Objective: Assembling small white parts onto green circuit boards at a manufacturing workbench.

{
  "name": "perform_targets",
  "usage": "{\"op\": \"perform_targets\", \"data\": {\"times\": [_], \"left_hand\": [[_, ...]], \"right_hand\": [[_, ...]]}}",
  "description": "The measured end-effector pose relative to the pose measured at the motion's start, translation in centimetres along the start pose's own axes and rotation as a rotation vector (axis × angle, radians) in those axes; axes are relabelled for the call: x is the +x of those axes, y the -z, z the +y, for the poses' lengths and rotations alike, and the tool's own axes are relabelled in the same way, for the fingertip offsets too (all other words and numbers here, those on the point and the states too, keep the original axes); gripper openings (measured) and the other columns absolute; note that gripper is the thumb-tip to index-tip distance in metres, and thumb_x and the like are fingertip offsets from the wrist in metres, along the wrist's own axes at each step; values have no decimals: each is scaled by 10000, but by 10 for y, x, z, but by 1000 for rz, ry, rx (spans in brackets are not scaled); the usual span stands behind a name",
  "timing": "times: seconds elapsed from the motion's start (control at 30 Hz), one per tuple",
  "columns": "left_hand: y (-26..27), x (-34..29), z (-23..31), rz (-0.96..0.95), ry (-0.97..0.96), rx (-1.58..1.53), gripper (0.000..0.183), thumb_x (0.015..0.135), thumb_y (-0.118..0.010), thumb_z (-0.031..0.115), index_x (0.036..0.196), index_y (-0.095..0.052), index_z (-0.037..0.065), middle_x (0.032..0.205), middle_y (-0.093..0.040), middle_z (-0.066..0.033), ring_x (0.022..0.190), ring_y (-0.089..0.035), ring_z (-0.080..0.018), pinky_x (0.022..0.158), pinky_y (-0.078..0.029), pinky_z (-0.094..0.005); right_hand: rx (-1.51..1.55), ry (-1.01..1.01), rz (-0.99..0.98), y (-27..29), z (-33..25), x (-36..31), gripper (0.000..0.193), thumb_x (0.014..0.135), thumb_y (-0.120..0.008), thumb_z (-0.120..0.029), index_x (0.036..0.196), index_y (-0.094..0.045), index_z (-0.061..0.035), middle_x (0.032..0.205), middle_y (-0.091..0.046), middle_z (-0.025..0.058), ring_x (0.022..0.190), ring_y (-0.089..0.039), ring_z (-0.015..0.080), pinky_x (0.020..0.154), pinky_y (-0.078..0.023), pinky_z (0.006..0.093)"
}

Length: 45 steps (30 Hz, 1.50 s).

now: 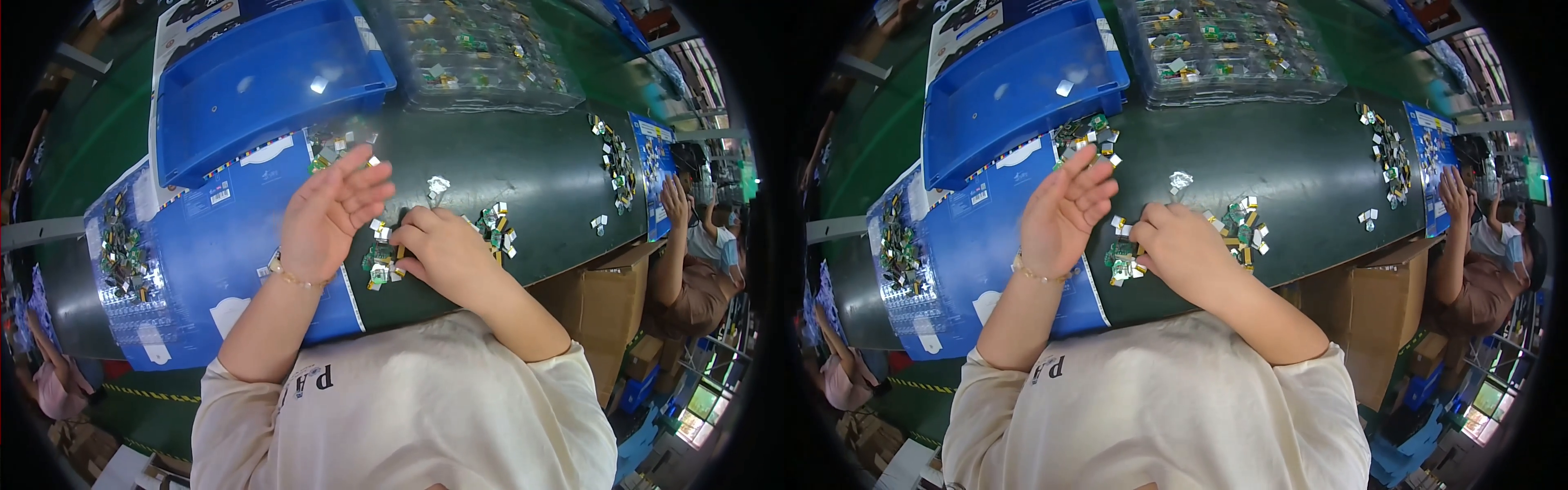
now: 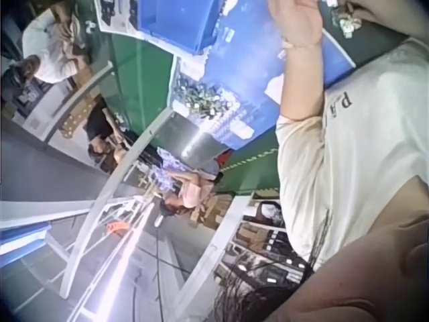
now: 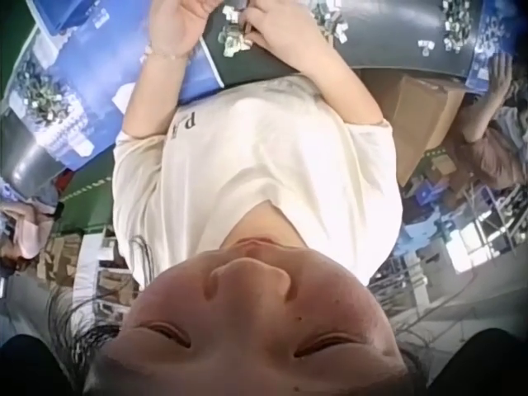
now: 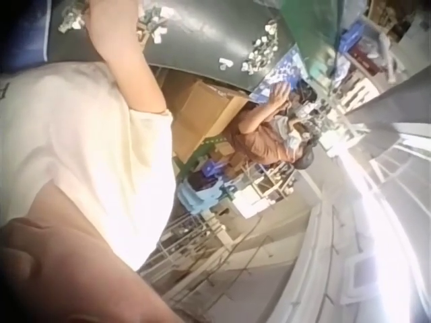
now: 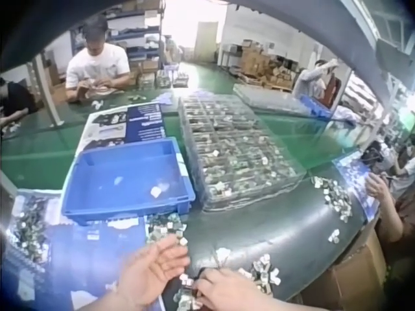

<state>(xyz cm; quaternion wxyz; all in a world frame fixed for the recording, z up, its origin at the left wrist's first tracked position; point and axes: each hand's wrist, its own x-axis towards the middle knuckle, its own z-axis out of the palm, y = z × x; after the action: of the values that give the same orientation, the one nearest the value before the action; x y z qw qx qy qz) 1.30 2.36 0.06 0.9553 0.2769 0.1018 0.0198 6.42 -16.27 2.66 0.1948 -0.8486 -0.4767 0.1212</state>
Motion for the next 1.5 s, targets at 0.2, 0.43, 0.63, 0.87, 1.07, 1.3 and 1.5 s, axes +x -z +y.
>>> {"op": "perform_targets", "data": {"times": [0.2,0.43,0.63,0.87,1.07,1.3,1.5], "left_hand": [[18,-4,-8,-412,101,259,354,939,-429,253,1091,-566,-34,913,-640,-124,778,-625,-181,674,-489,-259],[-21,-15,-23,-242,318,778,223,890,-548,148,1045,-620,4,877,-658,-56,773,-612,-104,693,-487,-234],[-10,-11,-21,6,-31,748,137,847,-586,23,968,-623,-30,901,-654,-93,826,-620,-134,737,-506,-243],[-6,-11,-23,113,-25,703,77,844,-593,24,901,-624,-18,867,-649,-71,778,-618,-119,723,-514,-240],[-7,-10,-24,162,-65,655,107,835,-622,44,923,-633,-16,820,-639,-29,710,-551,-49,635,-446,-183],[-9,-8,-23,128,-88,384,175,833,-607,21,1003,-575,-7,937,-634,-74,824,-592,-102,752,-487,-228],[-4,-3,-20,217,-70,195,190,863,-576,59,1046,-559,14,982,-628,-82,894,-604,-141,787,-493,-260]], "right_hand": [[41,-31,56,3,12,5,136,709,-664,-92,843,-644,-86,797,-594,64,705,-572,254,646,-475,342],[895,-244,281,22,18,8,148,804,-618,-5,940,-674,-24,828,-575,20,720,-520,69,589,-403,208],[1144,-404,335,8,10,11,159,801,-638,-5,958,-653,14,842,-602,13,697,-527,47,591,-406,188],[464,-110,561,4,6,24,130,727,-700,-29,853,-691,-58,776,-622,52,692,-585,118,584,-439,230],[168,-43,627,9,3,28,150,669,-735,-138,810,-684,-140,783,-632,4,681,-570,192,619,-446,306],[127,9,675,6,-2,32,129,669,-725,-129,780,-660,-136,794,-634,3,722,-582,205,657,-457,315],[213,185,577,28,5,60,112,688,-685,-61,745,-591,-80,786,-623,42,722,-586,202,640,-453,298]]}}
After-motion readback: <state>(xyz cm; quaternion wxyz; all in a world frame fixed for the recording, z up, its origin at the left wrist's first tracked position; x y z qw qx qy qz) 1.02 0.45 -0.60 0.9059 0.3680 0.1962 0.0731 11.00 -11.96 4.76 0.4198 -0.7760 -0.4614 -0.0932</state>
